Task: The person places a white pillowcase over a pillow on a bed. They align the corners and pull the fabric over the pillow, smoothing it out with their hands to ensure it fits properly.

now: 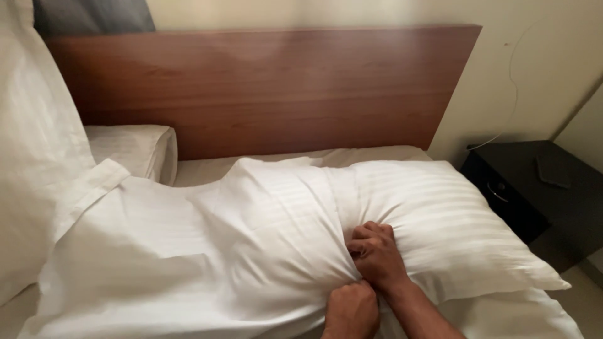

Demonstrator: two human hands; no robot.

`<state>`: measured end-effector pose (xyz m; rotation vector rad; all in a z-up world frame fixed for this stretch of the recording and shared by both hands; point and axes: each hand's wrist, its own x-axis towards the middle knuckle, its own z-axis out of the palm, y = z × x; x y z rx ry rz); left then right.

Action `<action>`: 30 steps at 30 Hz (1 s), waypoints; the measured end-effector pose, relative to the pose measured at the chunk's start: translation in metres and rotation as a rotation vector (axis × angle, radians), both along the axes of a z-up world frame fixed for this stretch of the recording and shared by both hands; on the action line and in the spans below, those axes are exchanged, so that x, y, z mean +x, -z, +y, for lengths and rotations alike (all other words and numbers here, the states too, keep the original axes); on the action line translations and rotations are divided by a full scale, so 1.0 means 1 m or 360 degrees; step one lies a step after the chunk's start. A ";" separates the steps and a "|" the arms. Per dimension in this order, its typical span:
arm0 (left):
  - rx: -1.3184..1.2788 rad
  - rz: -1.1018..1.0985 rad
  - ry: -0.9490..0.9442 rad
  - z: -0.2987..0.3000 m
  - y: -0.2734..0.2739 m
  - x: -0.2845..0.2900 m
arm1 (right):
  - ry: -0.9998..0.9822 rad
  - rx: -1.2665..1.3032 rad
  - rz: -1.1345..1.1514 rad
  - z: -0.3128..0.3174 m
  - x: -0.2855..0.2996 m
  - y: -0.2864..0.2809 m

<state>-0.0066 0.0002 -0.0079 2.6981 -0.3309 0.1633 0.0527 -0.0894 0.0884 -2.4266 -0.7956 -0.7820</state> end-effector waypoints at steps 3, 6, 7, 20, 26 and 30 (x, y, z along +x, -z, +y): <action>0.0011 -0.0050 0.0171 0.010 -0.018 -0.009 | 0.0001 -0.0028 0.0061 0.001 0.003 0.000; 0.0011 -0.0017 0.0196 0.023 -0.078 -0.022 | 0.0063 -0.0078 0.0240 -0.003 0.009 0.000; 0.0018 0.0035 0.0179 0.027 -0.103 -0.028 | 0.0125 -0.0130 0.0397 -0.007 0.011 0.001; 0.0146 0.0069 -0.0270 0.025 -0.095 0.019 | 0.0300 -0.0136 0.0358 -0.012 0.000 -0.036; -0.0184 -0.0278 0.0109 0.036 -0.080 0.008 | -0.0021 0.0310 0.0699 -0.019 0.025 -0.001; -0.0102 -0.0100 0.0299 0.048 -0.122 0.008 | -0.0329 0.0714 0.1187 -0.028 0.035 0.011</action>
